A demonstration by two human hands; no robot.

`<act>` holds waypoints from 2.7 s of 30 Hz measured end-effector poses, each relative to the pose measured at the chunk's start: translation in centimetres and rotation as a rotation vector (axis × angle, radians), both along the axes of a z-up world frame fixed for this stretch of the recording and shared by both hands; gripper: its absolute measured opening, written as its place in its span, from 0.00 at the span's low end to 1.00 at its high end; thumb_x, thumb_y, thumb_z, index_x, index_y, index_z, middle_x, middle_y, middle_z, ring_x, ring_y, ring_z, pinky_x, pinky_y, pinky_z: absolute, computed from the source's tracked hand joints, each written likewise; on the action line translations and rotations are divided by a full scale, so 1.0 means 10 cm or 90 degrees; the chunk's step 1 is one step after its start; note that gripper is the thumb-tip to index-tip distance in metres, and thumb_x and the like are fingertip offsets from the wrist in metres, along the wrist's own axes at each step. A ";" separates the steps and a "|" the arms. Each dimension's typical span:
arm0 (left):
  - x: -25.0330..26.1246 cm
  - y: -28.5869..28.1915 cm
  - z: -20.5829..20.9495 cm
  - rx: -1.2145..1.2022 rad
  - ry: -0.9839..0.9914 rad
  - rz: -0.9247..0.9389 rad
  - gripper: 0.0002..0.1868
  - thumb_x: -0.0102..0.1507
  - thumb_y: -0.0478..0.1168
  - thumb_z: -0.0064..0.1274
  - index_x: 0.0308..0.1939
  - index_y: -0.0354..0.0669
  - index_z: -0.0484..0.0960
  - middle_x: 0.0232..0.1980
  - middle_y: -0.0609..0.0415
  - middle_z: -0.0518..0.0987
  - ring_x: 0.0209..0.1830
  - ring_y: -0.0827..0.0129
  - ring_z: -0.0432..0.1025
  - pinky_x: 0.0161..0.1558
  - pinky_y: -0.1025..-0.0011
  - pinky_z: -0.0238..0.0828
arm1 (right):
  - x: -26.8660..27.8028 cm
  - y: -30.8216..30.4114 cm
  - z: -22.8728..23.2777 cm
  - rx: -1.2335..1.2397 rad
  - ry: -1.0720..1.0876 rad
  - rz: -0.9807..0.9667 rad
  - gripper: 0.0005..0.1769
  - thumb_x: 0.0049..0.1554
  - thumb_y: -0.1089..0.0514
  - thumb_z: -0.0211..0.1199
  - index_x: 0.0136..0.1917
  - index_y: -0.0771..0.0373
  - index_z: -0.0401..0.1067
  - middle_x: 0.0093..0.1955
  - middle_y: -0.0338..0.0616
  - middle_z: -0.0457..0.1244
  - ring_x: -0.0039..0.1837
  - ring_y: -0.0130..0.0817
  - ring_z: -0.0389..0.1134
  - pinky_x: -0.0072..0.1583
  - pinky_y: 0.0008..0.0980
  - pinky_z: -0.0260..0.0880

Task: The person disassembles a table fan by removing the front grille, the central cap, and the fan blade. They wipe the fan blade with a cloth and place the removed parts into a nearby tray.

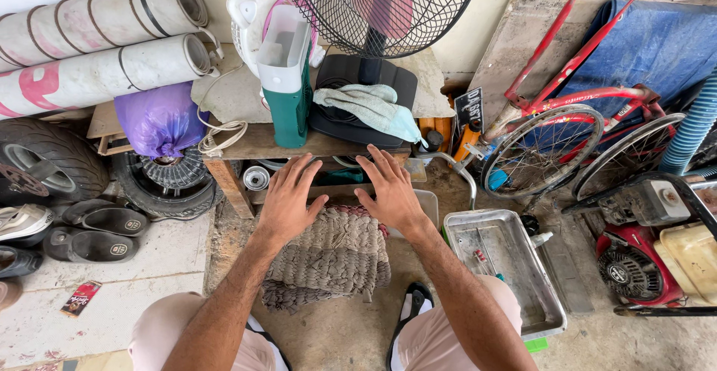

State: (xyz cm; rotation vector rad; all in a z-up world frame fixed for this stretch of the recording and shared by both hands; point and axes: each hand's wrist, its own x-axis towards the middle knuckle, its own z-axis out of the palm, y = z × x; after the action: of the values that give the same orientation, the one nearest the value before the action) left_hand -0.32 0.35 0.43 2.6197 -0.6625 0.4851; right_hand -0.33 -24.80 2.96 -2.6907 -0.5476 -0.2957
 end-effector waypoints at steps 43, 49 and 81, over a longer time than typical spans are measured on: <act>0.04 0.03 -0.06 0.021 -0.013 0.008 0.37 0.63 0.51 0.60 0.72 0.44 0.63 0.75 0.43 0.60 0.76 0.47 0.55 0.71 0.44 0.54 | -0.01 -0.02 0.01 -0.001 -0.014 -0.002 0.38 0.58 0.47 0.67 0.78 0.50 0.57 0.83 0.49 0.43 0.82 0.54 0.44 0.75 0.63 0.50; 0.05 0.03 -0.05 0.025 -0.011 0.013 0.38 0.63 0.51 0.60 0.72 0.45 0.62 0.75 0.43 0.60 0.76 0.47 0.55 0.72 0.44 0.54 | -0.02 -0.01 0.01 -0.004 -0.014 0.010 0.38 0.58 0.47 0.67 0.78 0.50 0.57 0.83 0.49 0.44 0.83 0.53 0.44 0.74 0.64 0.50; 0.26 0.32 0.50 -0.127 -0.063 0.048 0.36 0.64 0.49 0.61 0.72 0.45 0.64 0.75 0.44 0.64 0.74 0.47 0.60 0.67 0.46 0.60 | 0.43 0.48 0.64 -0.011 -0.084 0.104 0.39 0.57 0.48 0.68 0.77 0.53 0.58 0.83 0.52 0.45 0.81 0.57 0.48 0.71 0.61 0.59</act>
State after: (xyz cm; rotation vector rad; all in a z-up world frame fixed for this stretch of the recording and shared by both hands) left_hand 2.26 3.57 5.43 2.4518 -0.5180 0.6711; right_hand 3.95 -19.96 9.34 -2.6358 -0.8080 -0.4271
